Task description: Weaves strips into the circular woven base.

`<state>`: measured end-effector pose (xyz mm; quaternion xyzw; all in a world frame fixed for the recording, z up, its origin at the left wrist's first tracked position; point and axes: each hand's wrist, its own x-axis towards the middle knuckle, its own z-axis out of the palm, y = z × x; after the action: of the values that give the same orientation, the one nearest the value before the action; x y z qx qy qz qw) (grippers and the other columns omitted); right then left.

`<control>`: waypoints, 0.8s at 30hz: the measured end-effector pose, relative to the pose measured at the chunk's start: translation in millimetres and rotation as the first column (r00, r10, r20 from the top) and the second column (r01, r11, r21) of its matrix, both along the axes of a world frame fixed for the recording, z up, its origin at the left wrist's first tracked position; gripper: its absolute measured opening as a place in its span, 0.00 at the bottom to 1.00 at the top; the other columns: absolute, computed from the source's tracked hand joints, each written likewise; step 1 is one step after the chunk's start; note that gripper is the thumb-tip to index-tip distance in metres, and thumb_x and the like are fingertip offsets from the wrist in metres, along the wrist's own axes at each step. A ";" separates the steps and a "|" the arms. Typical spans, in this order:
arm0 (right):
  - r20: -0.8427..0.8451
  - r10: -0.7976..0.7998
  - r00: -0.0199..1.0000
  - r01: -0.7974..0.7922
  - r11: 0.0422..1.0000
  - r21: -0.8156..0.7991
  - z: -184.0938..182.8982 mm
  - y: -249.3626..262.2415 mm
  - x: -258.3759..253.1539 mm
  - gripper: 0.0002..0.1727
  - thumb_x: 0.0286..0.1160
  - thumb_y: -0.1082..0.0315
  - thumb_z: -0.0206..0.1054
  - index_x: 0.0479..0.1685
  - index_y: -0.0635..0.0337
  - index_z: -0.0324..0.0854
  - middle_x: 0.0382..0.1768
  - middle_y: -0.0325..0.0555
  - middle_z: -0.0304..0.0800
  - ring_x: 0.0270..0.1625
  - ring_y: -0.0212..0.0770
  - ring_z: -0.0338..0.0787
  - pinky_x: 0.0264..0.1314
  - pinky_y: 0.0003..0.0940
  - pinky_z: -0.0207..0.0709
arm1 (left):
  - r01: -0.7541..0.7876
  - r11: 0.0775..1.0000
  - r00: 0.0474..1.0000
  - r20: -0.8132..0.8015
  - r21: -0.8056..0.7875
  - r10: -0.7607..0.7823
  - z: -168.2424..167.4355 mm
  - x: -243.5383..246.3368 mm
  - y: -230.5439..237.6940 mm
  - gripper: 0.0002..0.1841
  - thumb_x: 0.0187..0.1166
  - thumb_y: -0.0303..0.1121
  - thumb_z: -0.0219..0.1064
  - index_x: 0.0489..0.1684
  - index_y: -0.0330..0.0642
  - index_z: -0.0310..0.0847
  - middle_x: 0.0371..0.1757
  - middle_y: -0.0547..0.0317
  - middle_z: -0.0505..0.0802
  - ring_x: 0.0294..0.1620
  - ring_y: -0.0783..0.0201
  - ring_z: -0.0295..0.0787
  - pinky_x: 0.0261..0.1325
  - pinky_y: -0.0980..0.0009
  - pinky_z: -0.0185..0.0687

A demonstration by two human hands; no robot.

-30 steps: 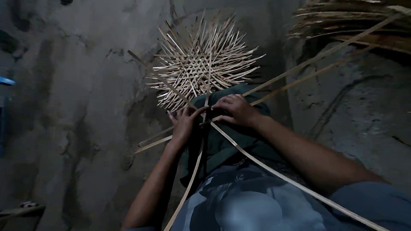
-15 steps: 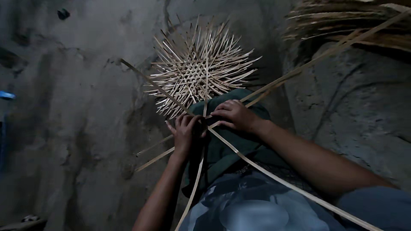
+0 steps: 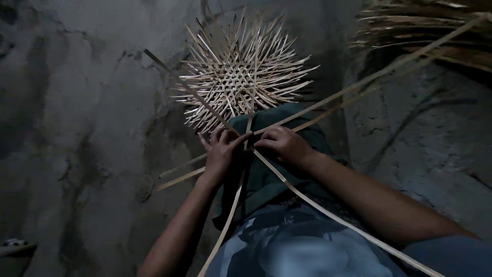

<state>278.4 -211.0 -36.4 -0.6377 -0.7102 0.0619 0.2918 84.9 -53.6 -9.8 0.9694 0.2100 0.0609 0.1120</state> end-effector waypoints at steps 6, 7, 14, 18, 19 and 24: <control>-0.045 -0.026 0.999 0.025 0.999 -0.036 4.7 -0.1 -3.8 0.21 0.66 0.81 0.72 0.56 0.48 0.92 0.49 0.47 0.91 0.60 0.50 0.88 0.67 0.46 0.83 | -0.022 0.999 1.000 -0.007 -0.031 0.022 -1.4 1.1 -0.5 0.24 0.79 0.53 0.69 0.76 0.85 0.77 0.65 0.61 0.87 0.83 0.43 0.68 0.77 0.13 0.37; -0.042 -0.028 0.999 0.027 0.999 -0.031 4.2 0.0 -3.3 0.22 0.64 0.82 0.73 0.56 0.47 0.93 0.49 0.47 0.91 0.60 0.50 0.88 0.67 0.46 0.83 | -0.019 0.999 1.000 -0.003 -0.035 0.019 -2.7 0.4 -0.1 0.24 0.80 0.53 0.69 0.76 0.85 0.77 0.66 0.61 0.87 0.83 0.43 0.68 0.77 0.12 0.36; -0.083 -0.187 0.979 0.168 0.966 -0.199 29.4 -11.7 -28.2 0.21 0.80 0.49 0.70 0.63 0.51 0.88 0.46 0.44 0.94 0.51 0.46 0.93 0.58 0.47 0.87 | -0.039 0.994 0.999 -0.004 -0.102 0.039 2.0 -1.9 -5.1 0.25 0.80 0.49 0.70 0.77 0.82 0.77 0.67 0.59 0.87 0.84 0.40 0.67 0.77 0.11 0.33; -0.142 -0.168 0.976 0.117 0.944 -0.310 25.9 -17.2 -35.7 0.19 0.80 0.58 0.68 0.65 0.55 0.88 0.45 0.48 0.95 0.46 0.46 0.95 0.54 0.48 0.89 | -0.058 0.988 0.998 -0.017 -0.145 0.056 2.5 -2.0 -7.3 0.28 0.76 0.48 0.73 0.77 0.83 0.77 0.68 0.58 0.87 0.85 0.37 0.65 0.76 0.10 0.33; -0.135 -0.163 0.977 0.118 0.948 -0.295 24.4 -17.0 -35.0 0.18 0.80 0.59 0.68 0.63 0.55 0.89 0.45 0.47 0.96 0.46 0.45 0.95 0.54 0.47 0.89 | -0.059 0.990 0.998 -0.011 -0.131 0.058 -2.5 -1.8 -5.7 0.28 0.76 0.50 0.73 0.77 0.85 0.76 0.68 0.59 0.86 0.85 0.38 0.65 0.76 0.10 0.33; -0.069 -0.136 0.988 0.117 0.965 -0.236 22.4 -15.9 -35.0 0.15 0.78 0.64 0.69 0.60 0.57 0.90 0.45 0.48 0.95 0.47 0.46 0.95 0.55 0.47 0.89 | -0.062 0.992 0.998 0.003 -0.107 0.062 -5.6 -4.2 -6.5 0.28 0.76 0.51 0.73 0.77 0.85 0.76 0.67 0.61 0.86 0.84 0.41 0.66 0.77 0.11 0.31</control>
<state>243.4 -226.9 -14.0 -0.7082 -0.6430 0.1521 0.2487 80.7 -60.1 -15.4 0.9548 0.2425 0.0559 0.1624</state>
